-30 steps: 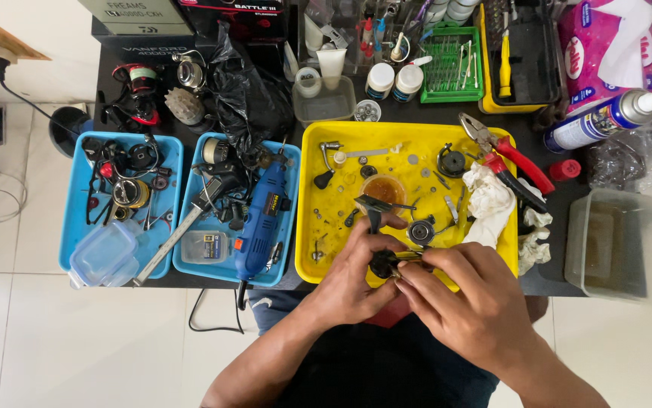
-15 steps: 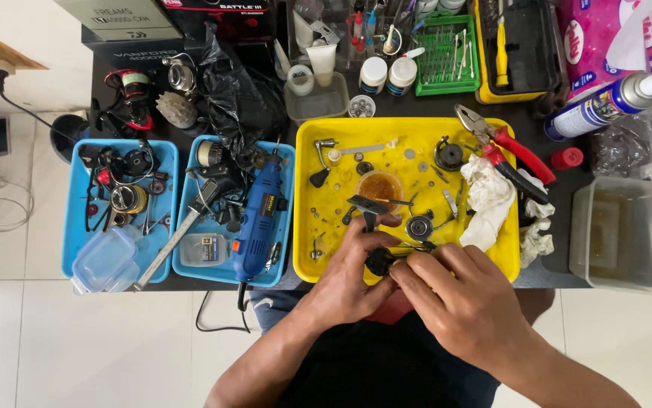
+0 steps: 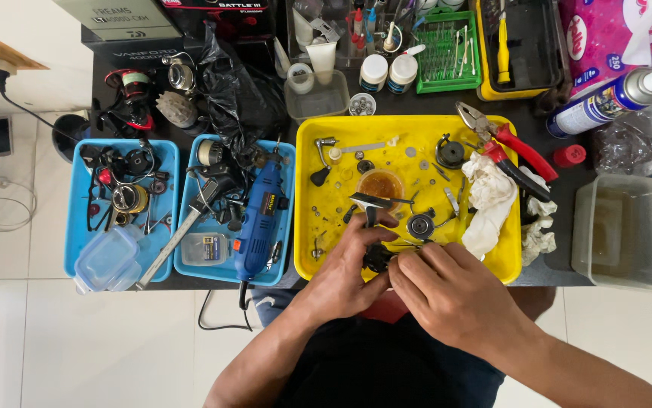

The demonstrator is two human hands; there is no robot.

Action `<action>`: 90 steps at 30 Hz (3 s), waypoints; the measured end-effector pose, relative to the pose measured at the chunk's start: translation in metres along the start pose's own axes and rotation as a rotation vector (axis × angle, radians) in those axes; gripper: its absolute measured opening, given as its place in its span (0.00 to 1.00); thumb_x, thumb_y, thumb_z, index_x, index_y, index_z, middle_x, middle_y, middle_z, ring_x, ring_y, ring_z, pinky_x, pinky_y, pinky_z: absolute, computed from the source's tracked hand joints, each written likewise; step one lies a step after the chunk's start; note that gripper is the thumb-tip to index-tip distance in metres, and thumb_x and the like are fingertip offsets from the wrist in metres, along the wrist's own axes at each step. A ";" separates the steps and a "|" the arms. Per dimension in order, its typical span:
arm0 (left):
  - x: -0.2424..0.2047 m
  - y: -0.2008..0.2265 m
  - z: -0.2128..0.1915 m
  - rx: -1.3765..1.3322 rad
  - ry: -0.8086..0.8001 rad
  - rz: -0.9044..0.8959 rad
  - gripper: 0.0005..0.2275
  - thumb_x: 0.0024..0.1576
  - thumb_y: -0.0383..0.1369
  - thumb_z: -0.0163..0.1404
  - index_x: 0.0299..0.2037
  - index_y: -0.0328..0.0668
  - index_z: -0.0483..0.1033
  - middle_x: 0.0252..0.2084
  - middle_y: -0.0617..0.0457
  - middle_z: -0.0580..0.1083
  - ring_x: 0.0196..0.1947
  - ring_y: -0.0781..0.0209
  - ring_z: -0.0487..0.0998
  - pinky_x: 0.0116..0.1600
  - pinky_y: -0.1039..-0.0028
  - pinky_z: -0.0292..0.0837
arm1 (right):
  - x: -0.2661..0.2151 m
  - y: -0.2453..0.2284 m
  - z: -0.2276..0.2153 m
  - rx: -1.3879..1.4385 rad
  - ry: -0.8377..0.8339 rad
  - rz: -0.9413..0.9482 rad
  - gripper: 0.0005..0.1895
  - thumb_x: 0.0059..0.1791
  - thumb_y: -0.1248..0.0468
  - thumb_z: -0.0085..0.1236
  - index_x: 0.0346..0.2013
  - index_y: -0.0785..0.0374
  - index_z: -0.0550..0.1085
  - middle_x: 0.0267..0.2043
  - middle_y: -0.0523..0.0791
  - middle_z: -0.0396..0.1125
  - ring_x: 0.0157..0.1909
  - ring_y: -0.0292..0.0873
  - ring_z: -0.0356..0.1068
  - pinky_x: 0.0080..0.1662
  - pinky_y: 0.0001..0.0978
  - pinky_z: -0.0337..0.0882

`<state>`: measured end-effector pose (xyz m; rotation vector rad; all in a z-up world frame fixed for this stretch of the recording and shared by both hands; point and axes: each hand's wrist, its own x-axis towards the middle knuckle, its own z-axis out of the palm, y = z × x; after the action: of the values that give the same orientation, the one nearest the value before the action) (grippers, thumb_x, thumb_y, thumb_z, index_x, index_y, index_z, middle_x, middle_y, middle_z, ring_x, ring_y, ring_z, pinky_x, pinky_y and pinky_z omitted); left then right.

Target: The person sits on the floor at a table and uses tweezers and a small brush to clean and manipulate a small mechanical component. They dip the brush into a container of amber liquid and apply it to the part, then use tweezers to adjust small pieces within the mechanism.

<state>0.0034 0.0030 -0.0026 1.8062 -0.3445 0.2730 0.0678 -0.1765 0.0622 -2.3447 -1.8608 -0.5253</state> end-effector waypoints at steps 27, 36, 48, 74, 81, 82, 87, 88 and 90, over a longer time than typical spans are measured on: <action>-0.009 -0.003 0.005 -0.101 0.010 0.010 0.18 0.55 0.20 0.48 0.54 0.40 0.59 0.59 0.37 0.65 0.62 0.43 0.69 0.66 0.59 0.65 | -0.006 -0.001 0.006 0.030 -0.135 -0.002 0.09 0.56 0.64 0.48 0.30 0.55 0.69 0.32 0.42 0.64 0.35 0.46 0.64 0.35 0.37 0.64; -0.011 -0.014 -0.003 -0.294 -0.106 -0.053 0.16 0.61 0.33 0.49 0.54 0.42 0.58 0.58 0.39 0.66 0.62 0.48 0.69 0.66 0.62 0.64 | 0.003 0.004 -0.001 0.065 -0.131 -0.128 0.05 0.54 0.66 0.47 0.36 0.60 0.71 0.40 0.46 0.66 0.40 0.48 0.65 0.42 0.40 0.70; -0.013 -0.013 -0.004 -0.396 -0.110 -0.025 0.12 0.61 0.30 0.50 0.50 0.48 0.59 0.59 0.41 0.64 0.61 0.51 0.68 0.67 0.61 0.62 | 0.003 0.012 -0.027 0.269 0.010 0.034 0.08 0.53 0.61 0.58 0.44 0.60 0.76 0.40 0.45 0.66 0.35 0.47 0.66 0.39 0.42 0.69; -0.015 -0.014 0.002 -0.406 -0.139 -0.086 0.13 0.59 0.29 0.49 0.51 0.46 0.60 0.59 0.43 0.63 0.59 0.53 0.68 0.64 0.65 0.62 | 0.017 0.009 -0.029 0.030 -0.125 -0.149 0.08 0.54 0.65 0.48 0.35 0.61 0.74 0.40 0.46 0.69 0.38 0.48 0.64 0.35 0.37 0.65; -0.018 -0.013 -0.001 -0.346 -0.149 -0.120 0.14 0.58 0.30 0.51 0.51 0.48 0.60 0.61 0.42 0.64 0.58 0.57 0.68 0.60 0.68 0.64 | 0.017 0.006 -0.028 0.077 -0.099 -0.166 0.09 0.56 0.67 0.45 0.34 0.63 0.73 0.34 0.47 0.66 0.34 0.46 0.63 0.36 0.37 0.65; -0.017 -0.013 0.000 -0.346 -0.150 -0.120 0.14 0.58 0.30 0.51 0.51 0.48 0.60 0.61 0.42 0.64 0.58 0.57 0.68 0.60 0.68 0.64 | 0.016 0.007 -0.028 0.077 -0.098 -0.166 0.09 0.56 0.67 0.45 0.34 0.63 0.73 0.34 0.47 0.66 0.34 0.46 0.63 0.36 0.37 0.65; -0.012 -0.012 -0.005 -0.381 -0.110 -0.003 0.10 0.64 0.37 0.48 0.49 0.49 0.60 0.60 0.41 0.65 0.61 0.50 0.68 0.67 0.59 0.61 | 0.012 0.017 -0.033 0.246 -0.033 -0.037 0.11 0.53 0.59 0.59 0.47 0.61 0.76 0.41 0.43 0.66 0.39 0.48 0.65 0.42 0.41 0.70; -0.012 -0.013 -0.006 -0.379 -0.105 -0.006 0.10 0.64 0.37 0.48 0.49 0.49 0.60 0.60 0.41 0.65 0.61 0.50 0.68 0.67 0.59 0.61 | 0.010 0.021 -0.033 0.249 -0.033 -0.041 0.11 0.53 0.59 0.59 0.47 0.61 0.76 0.41 0.43 0.66 0.39 0.48 0.65 0.42 0.41 0.70; -0.012 -0.016 -0.008 -0.408 -0.100 0.025 0.11 0.64 0.35 0.50 0.50 0.50 0.60 0.58 0.41 0.65 0.61 0.51 0.67 0.68 0.60 0.61 | 0.006 0.028 -0.033 0.318 0.042 0.039 0.11 0.51 0.60 0.62 0.43 0.65 0.77 0.40 0.47 0.70 0.40 0.46 0.70 0.43 0.41 0.72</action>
<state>-0.0020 0.0155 -0.0199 1.4167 -0.4582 0.1181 0.0890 -0.1874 0.0989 -2.1396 -1.7297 -0.2494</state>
